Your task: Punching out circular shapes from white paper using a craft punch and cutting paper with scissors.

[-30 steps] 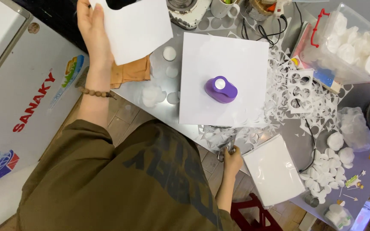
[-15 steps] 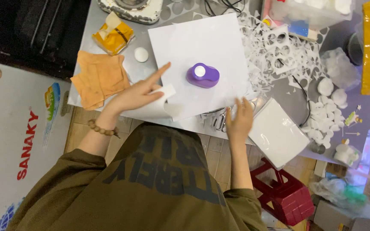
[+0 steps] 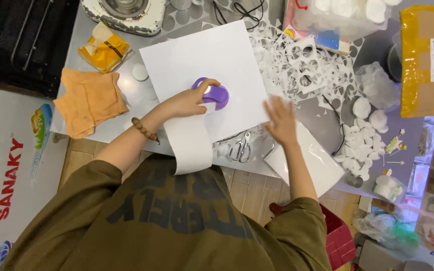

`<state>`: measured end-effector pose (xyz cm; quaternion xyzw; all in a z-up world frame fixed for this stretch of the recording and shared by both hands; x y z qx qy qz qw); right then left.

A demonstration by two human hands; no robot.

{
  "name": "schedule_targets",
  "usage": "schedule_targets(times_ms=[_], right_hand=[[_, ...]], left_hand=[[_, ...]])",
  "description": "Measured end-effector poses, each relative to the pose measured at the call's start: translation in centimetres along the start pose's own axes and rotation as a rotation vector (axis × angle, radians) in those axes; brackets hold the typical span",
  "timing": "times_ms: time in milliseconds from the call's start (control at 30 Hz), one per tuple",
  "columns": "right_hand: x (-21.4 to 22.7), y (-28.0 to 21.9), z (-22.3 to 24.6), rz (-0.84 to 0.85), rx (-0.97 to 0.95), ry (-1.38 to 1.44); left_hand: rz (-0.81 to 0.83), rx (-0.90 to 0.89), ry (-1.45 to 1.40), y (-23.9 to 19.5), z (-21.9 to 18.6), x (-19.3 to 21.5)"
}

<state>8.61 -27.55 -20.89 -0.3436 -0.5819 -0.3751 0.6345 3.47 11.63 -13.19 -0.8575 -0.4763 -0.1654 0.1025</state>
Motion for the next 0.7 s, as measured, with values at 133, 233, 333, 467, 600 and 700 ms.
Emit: schedule_targets(times_ms=[133, 233, 333, 467, 600, 700], right_hand=[[1.7, 2.2, -6.0, -0.165, -0.392, 0.109], [4.1, 3.4, 0.2, -0.194, -0.263, 0.079], [2.8, 2.8, 7.8, -0.285, 0.275, 0.207], [0.0, 0.2, 16.3, 0.017, 0.772, 0.383], [0.4, 1.3, 20.4, 0.178, 0.910, 0.390], [0.5, 2.8, 20.6, 0.153, 0.887, 0.303]], left_hand=[[-0.035, 0.204, 0.153, -0.4, -3.0, 0.7], [-0.074, 0.297, 0.236, -0.2, -4.1, 1.2], [-0.103, 0.267, 0.276, -0.5, -4.2, 2.0], [-0.172, 0.175, 0.320, -2.3, -7.0, 3.7], [-0.197, 0.227, 0.291, -3.4, -5.5, 5.0], [-0.273, 0.174, -0.005, -3.4, 0.6, 7.1]])
Point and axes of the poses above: each hand's wrist, its own y-axis towards the middle knuckle, its own x-axis out of the back of the hand, z = x × y, the point moved 1 cm from there along y, towards the middle knuckle, and after that the axes turned 12 degrees about -x, right-handed, at the moved point
